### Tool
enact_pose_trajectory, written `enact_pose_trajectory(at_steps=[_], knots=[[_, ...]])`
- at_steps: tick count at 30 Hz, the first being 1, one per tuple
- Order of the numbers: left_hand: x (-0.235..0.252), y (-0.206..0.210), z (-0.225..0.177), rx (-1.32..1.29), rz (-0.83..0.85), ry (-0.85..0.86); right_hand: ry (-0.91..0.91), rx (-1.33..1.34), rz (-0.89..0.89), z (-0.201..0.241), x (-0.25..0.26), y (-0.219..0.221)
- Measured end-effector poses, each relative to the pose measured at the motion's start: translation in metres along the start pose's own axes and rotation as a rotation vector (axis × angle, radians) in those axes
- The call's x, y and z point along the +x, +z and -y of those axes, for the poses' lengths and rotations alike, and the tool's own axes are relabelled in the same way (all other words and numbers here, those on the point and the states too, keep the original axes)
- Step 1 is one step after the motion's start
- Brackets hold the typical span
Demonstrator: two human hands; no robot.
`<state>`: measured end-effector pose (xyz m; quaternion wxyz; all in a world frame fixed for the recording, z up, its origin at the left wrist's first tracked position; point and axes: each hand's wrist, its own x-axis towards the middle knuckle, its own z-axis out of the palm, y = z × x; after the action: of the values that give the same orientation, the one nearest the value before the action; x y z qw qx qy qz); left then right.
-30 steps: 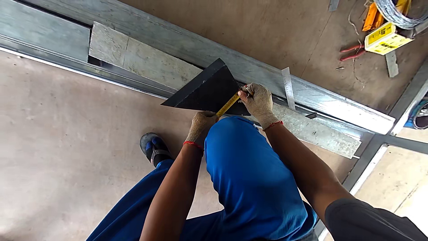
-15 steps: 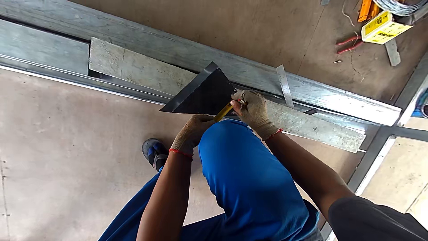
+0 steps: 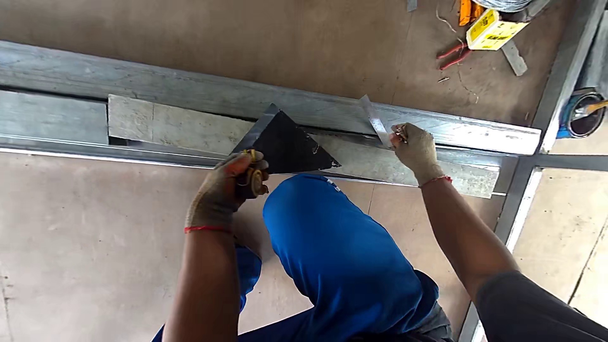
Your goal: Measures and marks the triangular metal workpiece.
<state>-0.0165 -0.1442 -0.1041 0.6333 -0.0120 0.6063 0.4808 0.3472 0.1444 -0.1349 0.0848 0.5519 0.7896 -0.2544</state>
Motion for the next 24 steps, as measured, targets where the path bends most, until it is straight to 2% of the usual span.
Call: enact_pose_trajectory(at_steps=[3,9,13,16,20,24], knots=[[-0.001,-0.015,-0.019,0.022,-0.085,0.02,0.074,-0.082,0.06,-0.027,0.014,-0.002],[-0.007,-0.04,-0.074,0.108,-0.275,-0.025,0.092,-0.173,0.032,0.001,0.029,0.018],[-0.036,-0.051,-0.127,0.357,-0.416,-0.08,0.036,-0.24,0.048,0.006,0.039,0.025],[-0.064,-0.05,-0.159,0.573,-0.384,-0.103,-0.039,-0.283,0.063,0.006,0.04,0.022],[-0.057,-0.054,-0.162,0.965,-0.244,0.085,-0.048,-0.334,0.09,0.006,0.042,0.007],[-0.001,-0.065,-0.135,1.426,-0.283,0.348,0.049,-0.286,0.042,0.019,0.047,-0.028]])
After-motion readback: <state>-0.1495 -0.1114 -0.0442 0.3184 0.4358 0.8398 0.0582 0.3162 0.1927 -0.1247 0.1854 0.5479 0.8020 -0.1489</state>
